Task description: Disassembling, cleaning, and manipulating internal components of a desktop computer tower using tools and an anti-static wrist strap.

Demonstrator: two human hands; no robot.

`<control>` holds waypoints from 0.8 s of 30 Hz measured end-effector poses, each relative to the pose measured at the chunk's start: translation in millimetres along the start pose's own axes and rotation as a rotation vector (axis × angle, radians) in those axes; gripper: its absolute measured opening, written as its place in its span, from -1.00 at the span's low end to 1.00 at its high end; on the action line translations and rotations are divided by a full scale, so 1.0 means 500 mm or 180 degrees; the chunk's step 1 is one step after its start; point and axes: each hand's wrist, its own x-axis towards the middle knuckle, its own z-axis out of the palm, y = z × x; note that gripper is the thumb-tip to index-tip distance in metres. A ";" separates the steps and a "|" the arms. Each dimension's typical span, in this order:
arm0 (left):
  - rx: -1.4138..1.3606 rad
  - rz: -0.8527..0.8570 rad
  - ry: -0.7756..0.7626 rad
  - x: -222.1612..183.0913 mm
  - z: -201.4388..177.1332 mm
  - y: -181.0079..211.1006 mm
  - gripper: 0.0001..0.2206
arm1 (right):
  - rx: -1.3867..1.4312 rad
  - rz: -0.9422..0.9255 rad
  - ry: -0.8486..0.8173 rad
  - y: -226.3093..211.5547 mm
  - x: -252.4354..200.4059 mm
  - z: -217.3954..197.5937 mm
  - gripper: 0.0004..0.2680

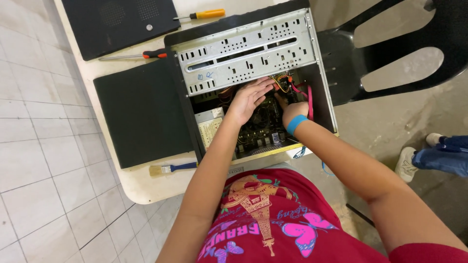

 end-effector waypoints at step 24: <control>0.2757 0.2041 0.2195 -0.281 -0.049 0.158 -0.70 | 0.0583 -0.1049 -0.0135 0.019 0.023 0.001 -0.55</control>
